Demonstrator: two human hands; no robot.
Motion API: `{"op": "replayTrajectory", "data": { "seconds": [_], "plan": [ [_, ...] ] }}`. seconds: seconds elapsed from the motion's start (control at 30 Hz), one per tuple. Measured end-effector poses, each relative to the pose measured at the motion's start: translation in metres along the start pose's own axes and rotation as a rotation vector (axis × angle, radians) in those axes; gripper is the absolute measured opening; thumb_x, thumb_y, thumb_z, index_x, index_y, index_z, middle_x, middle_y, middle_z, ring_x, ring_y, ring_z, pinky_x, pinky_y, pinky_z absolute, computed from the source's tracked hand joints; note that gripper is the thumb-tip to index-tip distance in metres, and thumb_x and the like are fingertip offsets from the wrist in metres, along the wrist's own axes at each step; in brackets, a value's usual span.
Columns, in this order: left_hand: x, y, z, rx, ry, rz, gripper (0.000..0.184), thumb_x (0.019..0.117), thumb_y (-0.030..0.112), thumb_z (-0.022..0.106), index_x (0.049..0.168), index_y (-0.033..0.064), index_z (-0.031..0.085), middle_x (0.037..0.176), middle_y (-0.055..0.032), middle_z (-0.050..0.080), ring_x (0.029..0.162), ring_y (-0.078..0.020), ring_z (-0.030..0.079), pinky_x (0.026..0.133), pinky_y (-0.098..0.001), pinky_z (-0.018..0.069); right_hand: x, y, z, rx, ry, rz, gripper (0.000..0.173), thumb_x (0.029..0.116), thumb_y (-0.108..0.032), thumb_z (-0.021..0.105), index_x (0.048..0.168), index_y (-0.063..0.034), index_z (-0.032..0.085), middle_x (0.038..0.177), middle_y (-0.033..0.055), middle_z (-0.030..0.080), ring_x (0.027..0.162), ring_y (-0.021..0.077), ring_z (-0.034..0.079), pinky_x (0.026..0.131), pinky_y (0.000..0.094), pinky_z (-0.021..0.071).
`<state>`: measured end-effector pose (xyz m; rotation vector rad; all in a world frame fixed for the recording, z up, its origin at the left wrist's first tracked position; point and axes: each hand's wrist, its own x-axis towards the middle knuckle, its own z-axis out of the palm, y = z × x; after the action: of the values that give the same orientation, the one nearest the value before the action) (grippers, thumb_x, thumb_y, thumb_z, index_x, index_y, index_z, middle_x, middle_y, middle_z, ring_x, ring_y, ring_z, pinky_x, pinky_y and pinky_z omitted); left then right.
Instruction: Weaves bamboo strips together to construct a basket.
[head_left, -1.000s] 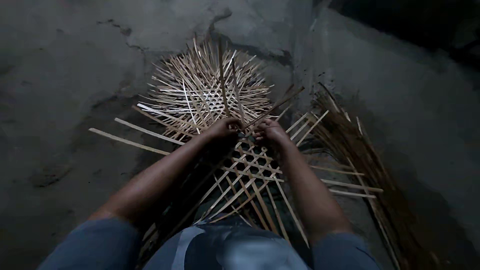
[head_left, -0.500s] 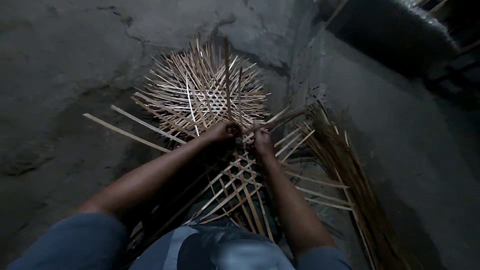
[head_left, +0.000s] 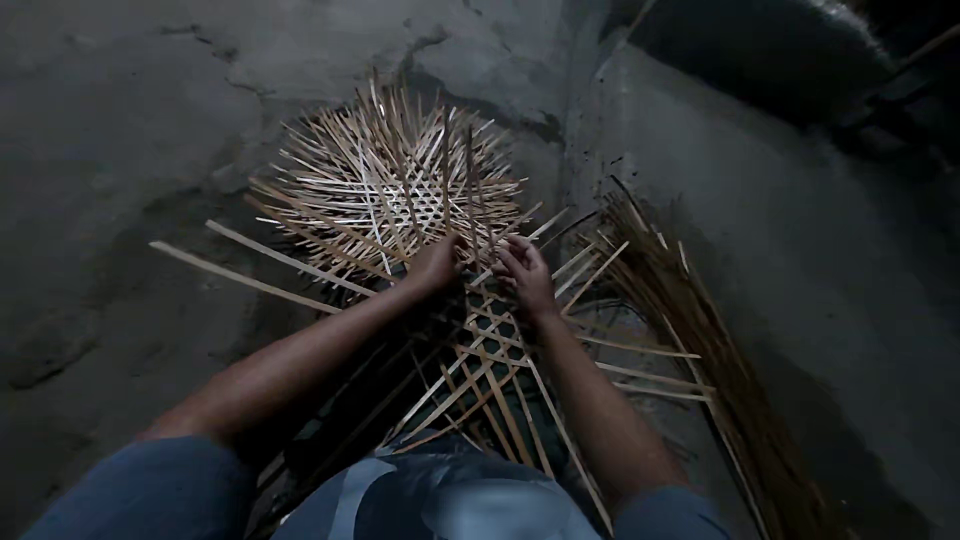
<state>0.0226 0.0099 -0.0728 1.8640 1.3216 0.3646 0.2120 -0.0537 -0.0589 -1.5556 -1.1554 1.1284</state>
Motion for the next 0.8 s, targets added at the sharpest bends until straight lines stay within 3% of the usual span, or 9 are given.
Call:
{"op": "replayTrajectory", "data": {
  "seconds": [0.07,0.13,0.2,0.3,0.43,0.67,0.8],
  "plan": [
    [-0.028,0.0,0.006,-0.049,0.2,0.065,0.058,0.0955,0.015,0.071,0.148,0.0078,0.047,0.137,-0.0281,0.051,0.105,-0.0413,0.065,0.088,-0.057,0.056,-0.02,0.0,-0.008,-0.173,0.146,-0.071,0.043,0.1035,-0.023,0.062,0.144,-0.0123,0.054,0.133,0.0097,0.064,0.097,0.0178,0.07,0.08,0.038,0.0602],
    [-0.049,-0.007,0.013,0.066,0.363,0.16,0.068,0.0912,0.025,0.077,0.149,0.0056,0.046,0.149,-0.029,0.039,0.108,-0.0412,0.064,0.086,-0.0545,0.0583,-0.034,0.01,-0.014,-0.379,0.2,-0.085,0.036,0.1024,-0.023,0.063,0.137,-0.011,0.062,0.126,0.0118,0.066,0.098,0.0204,0.068,0.083,0.0407,0.0588],
    [-0.063,-0.011,0.017,0.258,0.301,0.138,0.072,0.0915,0.044,0.074,0.147,0.0048,0.05,0.148,-0.0289,0.043,0.127,-0.0474,0.052,0.099,-0.0634,0.0477,-0.046,0.019,-0.011,-0.571,0.143,-0.04,0.037,0.1027,-0.029,0.062,0.136,-0.0116,0.063,0.119,0.0143,0.066,0.097,0.0251,0.067,0.085,0.0445,0.0577],
    [-0.068,-0.017,0.025,0.484,0.195,0.066,0.072,0.0906,0.065,0.063,0.141,0.0139,0.058,0.146,-0.022,0.049,0.135,-0.0474,0.044,0.104,-0.0667,0.0394,-0.054,0.039,0.0,-0.744,0.096,-0.079,0.042,0.1023,-0.035,0.062,0.135,-0.0091,0.064,0.122,0.0174,0.064,0.106,0.0303,0.066,0.092,0.0487,0.0566],
    [-0.069,-0.026,0.03,0.47,0.278,0.135,0.069,0.0907,0.066,0.061,0.142,0.0197,0.06,0.144,-0.0179,0.052,0.134,-0.045,0.045,0.107,-0.0661,0.036,-0.056,0.052,0.005,-0.721,0.175,-0.14,0.041,0.1007,-0.034,0.064,0.133,-0.009,0.065,0.124,0.0188,0.062,0.11,0.0331,0.065,0.093,0.0502,0.0561],
    [-0.067,-0.027,0.033,0.526,0.233,0.125,0.068,0.094,0.065,0.058,0.145,0.021,0.058,0.143,-0.0131,0.053,0.137,-0.0394,0.043,0.106,-0.0643,0.0355,-0.052,0.071,0.003,-0.599,0.252,-0.259,0.036,0.0966,-0.031,0.071,0.124,-0.0073,0.07,0.111,0.015,0.064,0.092,0.025,0.066,0.079,0.0412,0.0586],
    [-0.065,-0.028,0.036,0.559,0.228,0.114,0.067,0.0939,0.065,0.057,0.145,0.0223,0.058,0.145,-0.0119,0.052,0.138,-0.0389,0.042,0.105,-0.0633,0.0363,-0.049,0.076,0.001,-0.626,0.237,-0.346,0.034,0.0969,-0.028,0.071,0.123,-0.0059,0.071,0.113,0.0148,0.066,0.099,0.0249,0.067,0.083,0.0396,0.0593]
  ]
}}
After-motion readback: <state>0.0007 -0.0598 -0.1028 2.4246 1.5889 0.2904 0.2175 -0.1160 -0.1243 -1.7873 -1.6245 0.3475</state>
